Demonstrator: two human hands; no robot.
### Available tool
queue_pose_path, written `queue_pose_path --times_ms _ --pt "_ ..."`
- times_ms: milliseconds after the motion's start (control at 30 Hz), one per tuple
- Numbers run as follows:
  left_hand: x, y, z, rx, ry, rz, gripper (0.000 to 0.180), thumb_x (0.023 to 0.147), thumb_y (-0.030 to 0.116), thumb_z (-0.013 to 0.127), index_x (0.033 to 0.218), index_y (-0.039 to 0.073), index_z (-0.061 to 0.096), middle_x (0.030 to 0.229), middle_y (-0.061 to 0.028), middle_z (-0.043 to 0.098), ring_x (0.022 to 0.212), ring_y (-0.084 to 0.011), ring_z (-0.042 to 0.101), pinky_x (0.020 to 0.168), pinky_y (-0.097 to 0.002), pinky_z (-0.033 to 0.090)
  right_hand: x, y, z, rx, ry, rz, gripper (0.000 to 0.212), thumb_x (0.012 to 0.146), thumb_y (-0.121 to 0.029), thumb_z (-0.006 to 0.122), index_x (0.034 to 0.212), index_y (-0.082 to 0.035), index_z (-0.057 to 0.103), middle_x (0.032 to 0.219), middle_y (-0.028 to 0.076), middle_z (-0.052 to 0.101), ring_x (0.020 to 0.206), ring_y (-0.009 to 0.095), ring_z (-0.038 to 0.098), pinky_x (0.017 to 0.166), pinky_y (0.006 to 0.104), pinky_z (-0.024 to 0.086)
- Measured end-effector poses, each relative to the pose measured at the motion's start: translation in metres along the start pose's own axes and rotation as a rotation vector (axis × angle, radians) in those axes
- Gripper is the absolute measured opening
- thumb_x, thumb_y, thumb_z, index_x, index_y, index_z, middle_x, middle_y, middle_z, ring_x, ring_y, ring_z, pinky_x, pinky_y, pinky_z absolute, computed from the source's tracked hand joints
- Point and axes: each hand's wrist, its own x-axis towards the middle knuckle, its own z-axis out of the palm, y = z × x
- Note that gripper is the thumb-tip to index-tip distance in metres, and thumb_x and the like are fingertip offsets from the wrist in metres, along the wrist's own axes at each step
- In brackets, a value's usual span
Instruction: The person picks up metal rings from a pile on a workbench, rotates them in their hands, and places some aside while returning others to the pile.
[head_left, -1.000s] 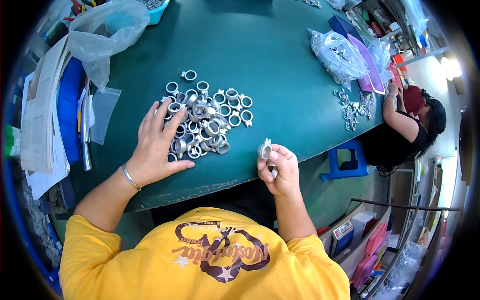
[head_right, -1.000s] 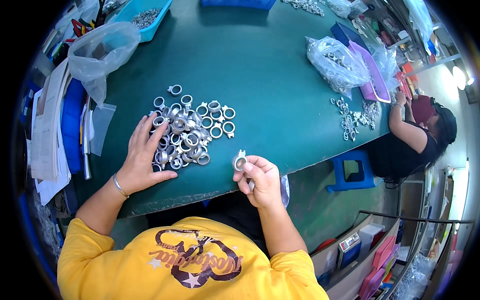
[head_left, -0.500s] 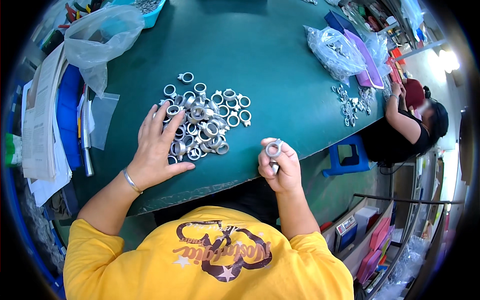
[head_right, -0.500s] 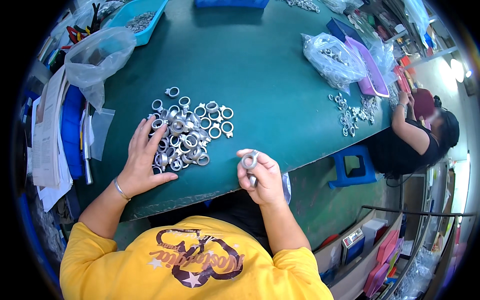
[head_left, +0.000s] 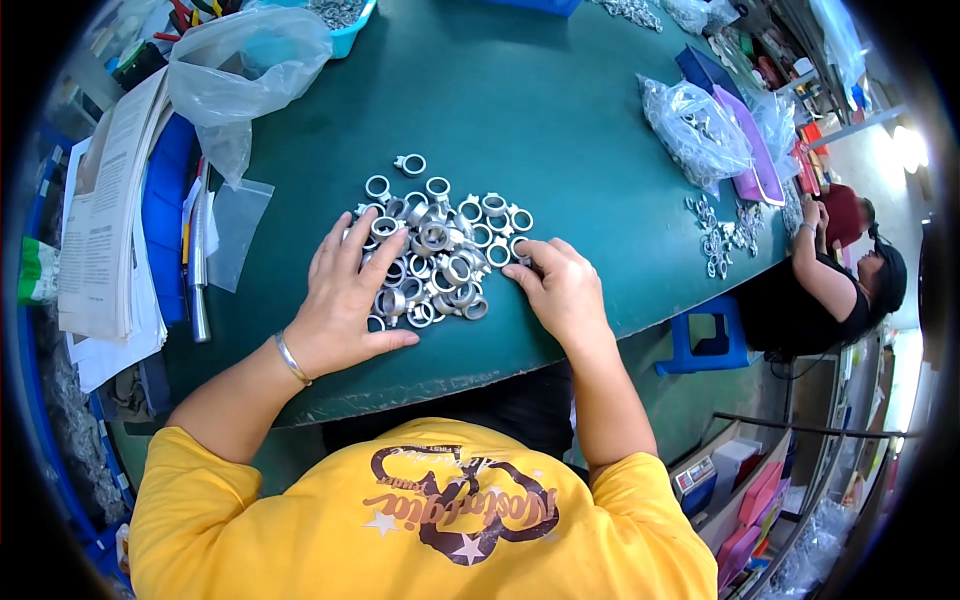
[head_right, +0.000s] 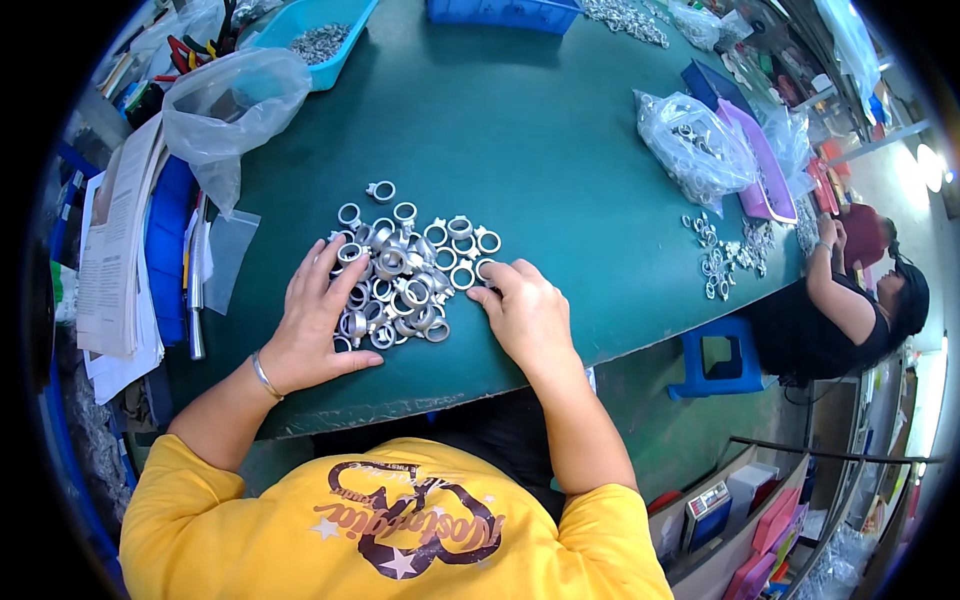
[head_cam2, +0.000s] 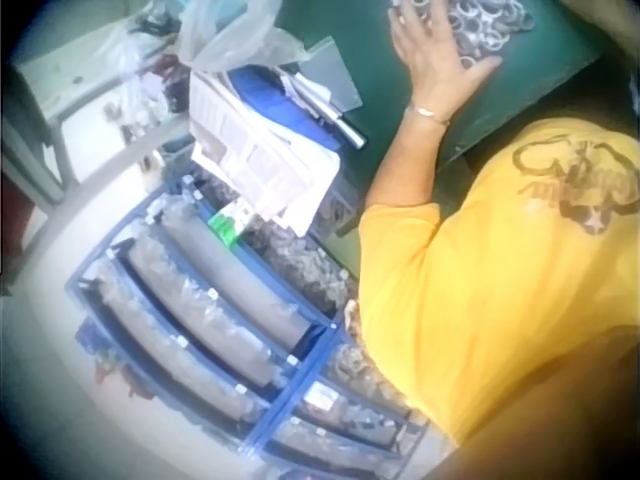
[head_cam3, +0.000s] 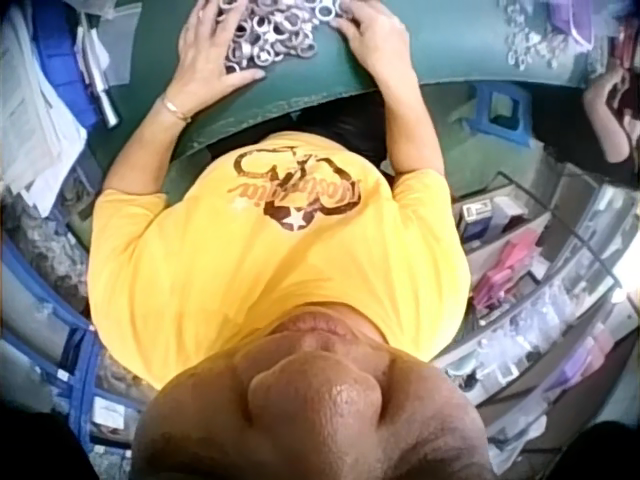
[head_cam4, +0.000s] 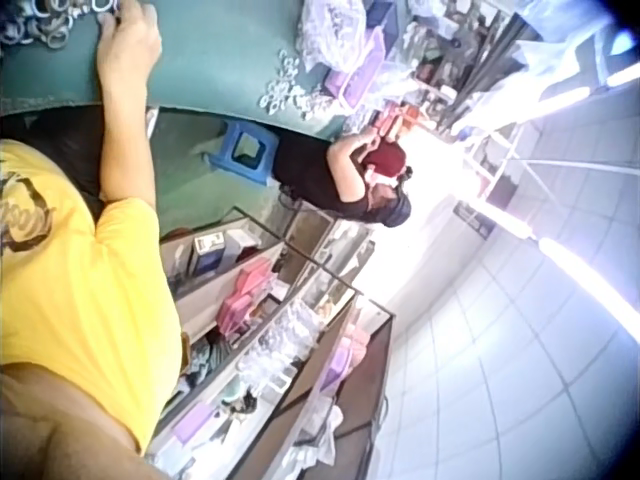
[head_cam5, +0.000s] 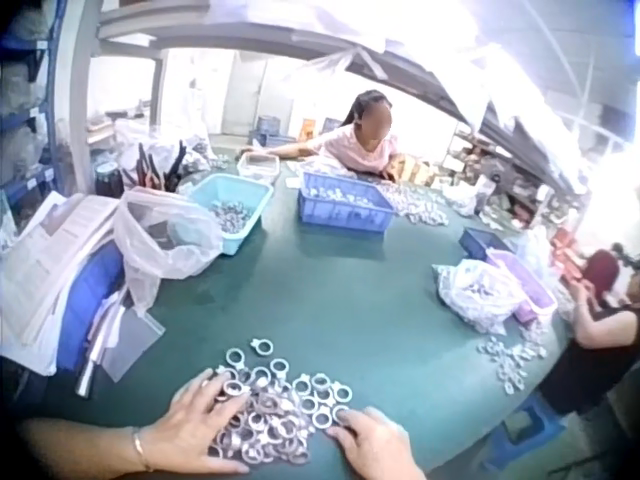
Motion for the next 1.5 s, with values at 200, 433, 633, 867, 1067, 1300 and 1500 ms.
queue_pose_path --times_ms 200,433,633,867,1067,1300,1500 --pt "-0.003 0.0 0.0 -0.015 -0.008 -0.008 0.106 0.058 0.039 0.086 0.144 0.015 0.028 0.148 -0.0214 0.017 0.136 -0.0443 0.017 0.109 -0.0529 0.02 -0.011 0.009 -0.009 0.11 -0.112 0.008 0.013 0.072 -0.015 0.074 0.08 -0.007 0.067 0.074 0.008 0.059 0.069 0.027 0.06 0.062 0.0369 0.049" --pt "-0.003 -0.001 0.001 -0.015 0.005 0.014 0.106 0.058 0.04 0.085 0.144 0.014 0.028 0.148 -0.0216 0.017 0.136 -0.0444 0.017 0.109 -0.0532 0.02 -0.011 -0.007 -0.003 0.172 0.032 -0.01 0.01 0.078 -0.014 0.071 0.079 -0.005 0.066 0.073 0.009 0.059 0.065 0.028 0.06 0.058 0.036 0.049" --pt "-0.003 -0.002 0.001 -0.008 0.01 0.019 0.105 0.059 0.041 0.084 0.144 0.014 0.029 0.148 -0.0215 0.017 0.136 -0.0442 0.017 0.109 -0.0531 0.02 0.007 -0.028 0.004 -0.186 -0.064 0.142 0.02 0.079 -0.026 0.068 0.076 -0.007 0.069 0.078 0.01 0.062 0.071 0.031 0.063 0.064 0.0409 0.051" --pt "-0.001 -0.003 0.002 -0.009 0.017 0.025 0.104 0.06 0.041 0.084 0.144 0.015 0.028 0.148 -0.021 0.018 0.137 -0.0432 0.017 0.11 -0.0524 0.019 0.0 -0.009 -0.007 0.42 -0.15 0.399 0.014 0.077 -0.015 0.068 0.082 -0.003 0.071 0.077 0.01 0.066 0.067 0.017 0.062 0.062 0.0297 0.049" --pt "-0.002 -0.001 0.001 0.01 -0.016 -0.01 0.105 0.059 0.041 0.084 0.144 0.016 0.027 0.148 -0.0204 0.018 0.138 -0.0419 0.016 0.11 -0.0521 0.019 -0.014 -0.008 -0.016 0.737 -0.251 0.482 0.014 0.083 -0.01 0.065 0.088 0.002 0.07 0.074 0.001 0.064 0.058 0.005 0.053 0.052 0.0208 0.043" --pt "-0.002 -0.002 0.001 0.006 -0.009 0.009 0.106 0.06 0.041 0.084 0.145 0.016 0.026 0.149 -0.0206 0.017 0.138 -0.0421 0.015 0.11 -0.0523 0.018 -0.032 -0.007 -0.003 0.851 -0.036 0.182 0.007 0.083 0.0 0.064 0.089 0.002 0.066 0.074 0.003 0.064 0.058 0.006 0.054 0.051 0.0205 0.042" --pt "-0.002 -0.003 0.002 0.002 0.004 0.024 0.105 0.061 0.043 0.082 0.145 0.016 0.027 0.148 -0.0205 0.018 0.138 -0.0422 0.016 0.11 -0.0524 0.018 -0.033 -0.006 -0.001 0.482 0.204 -0.271 0.016 0.072 0.007 0.069 0.085 0.0 0.066 0.073 0.01 0.064 0.059 0.018 0.06 0.052 0.0248 0.047"
